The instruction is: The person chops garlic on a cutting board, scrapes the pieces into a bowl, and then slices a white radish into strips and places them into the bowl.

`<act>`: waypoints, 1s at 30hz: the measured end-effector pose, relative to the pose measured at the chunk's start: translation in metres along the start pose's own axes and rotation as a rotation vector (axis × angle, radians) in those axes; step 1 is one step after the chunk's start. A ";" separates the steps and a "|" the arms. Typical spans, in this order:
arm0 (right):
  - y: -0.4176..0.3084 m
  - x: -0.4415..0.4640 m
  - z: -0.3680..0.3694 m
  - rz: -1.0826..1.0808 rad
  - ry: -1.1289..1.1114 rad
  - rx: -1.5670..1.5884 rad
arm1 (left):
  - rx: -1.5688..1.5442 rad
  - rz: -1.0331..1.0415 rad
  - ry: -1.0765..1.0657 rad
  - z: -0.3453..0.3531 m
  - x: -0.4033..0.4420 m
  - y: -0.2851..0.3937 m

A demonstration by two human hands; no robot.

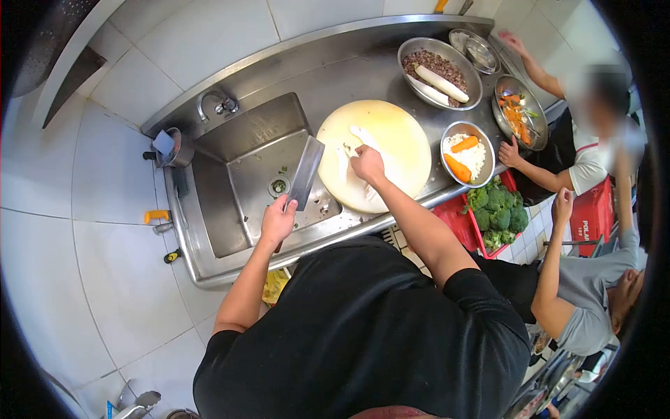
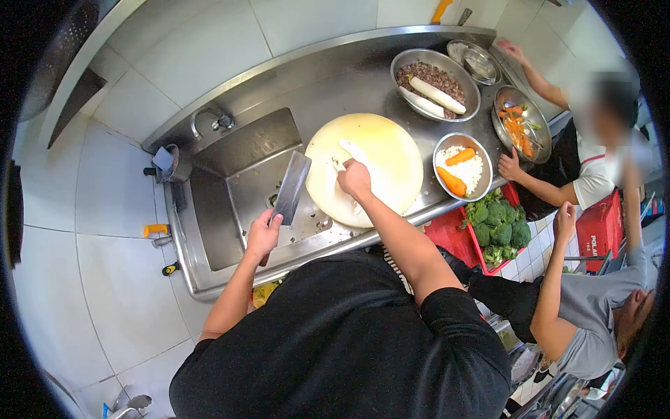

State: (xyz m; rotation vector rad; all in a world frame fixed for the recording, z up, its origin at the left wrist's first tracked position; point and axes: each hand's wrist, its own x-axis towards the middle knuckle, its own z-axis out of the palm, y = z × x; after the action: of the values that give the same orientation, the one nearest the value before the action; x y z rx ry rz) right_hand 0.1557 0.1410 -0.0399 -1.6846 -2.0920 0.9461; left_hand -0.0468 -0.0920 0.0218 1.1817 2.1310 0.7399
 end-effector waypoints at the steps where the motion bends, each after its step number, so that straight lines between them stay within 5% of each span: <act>1: -0.002 0.003 -0.004 -0.023 0.027 0.009 | -0.006 0.004 0.000 -0.003 0.001 0.005; 4: -0.003 0.012 -0.019 -0.160 0.050 0.073 | -0.006 0.040 0.028 -0.002 0.005 0.013; 10: -0.025 0.016 -0.001 -0.070 -0.337 0.290 | 0.185 0.056 0.013 -0.015 0.022 0.020; 13: -0.040 -0.001 0.015 -0.025 -0.395 0.130 | 0.228 0.080 0.014 -0.023 0.029 0.022; 17: -0.008 -0.001 0.029 -0.186 -0.073 -0.116 | 0.178 0.077 0.050 -0.030 0.028 0.017; 19: 0.017 0.012 0.010 -0.051 -0.030 -0.113 | 0.169 0.065 0.040 -0.032 0.022 0.016; 30: -0.006 0.003 0.003 0.026 -0.266 0.071 | 0.338 0.164 -0.098 -0.012 0.014 0.043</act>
State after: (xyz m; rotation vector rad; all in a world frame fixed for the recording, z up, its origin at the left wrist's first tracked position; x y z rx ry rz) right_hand 0.1484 0.1421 -0.0386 -1.6303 -2.1730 1.2996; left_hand -0.0381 -0.0630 0.0568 1.5502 2.1500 0.3873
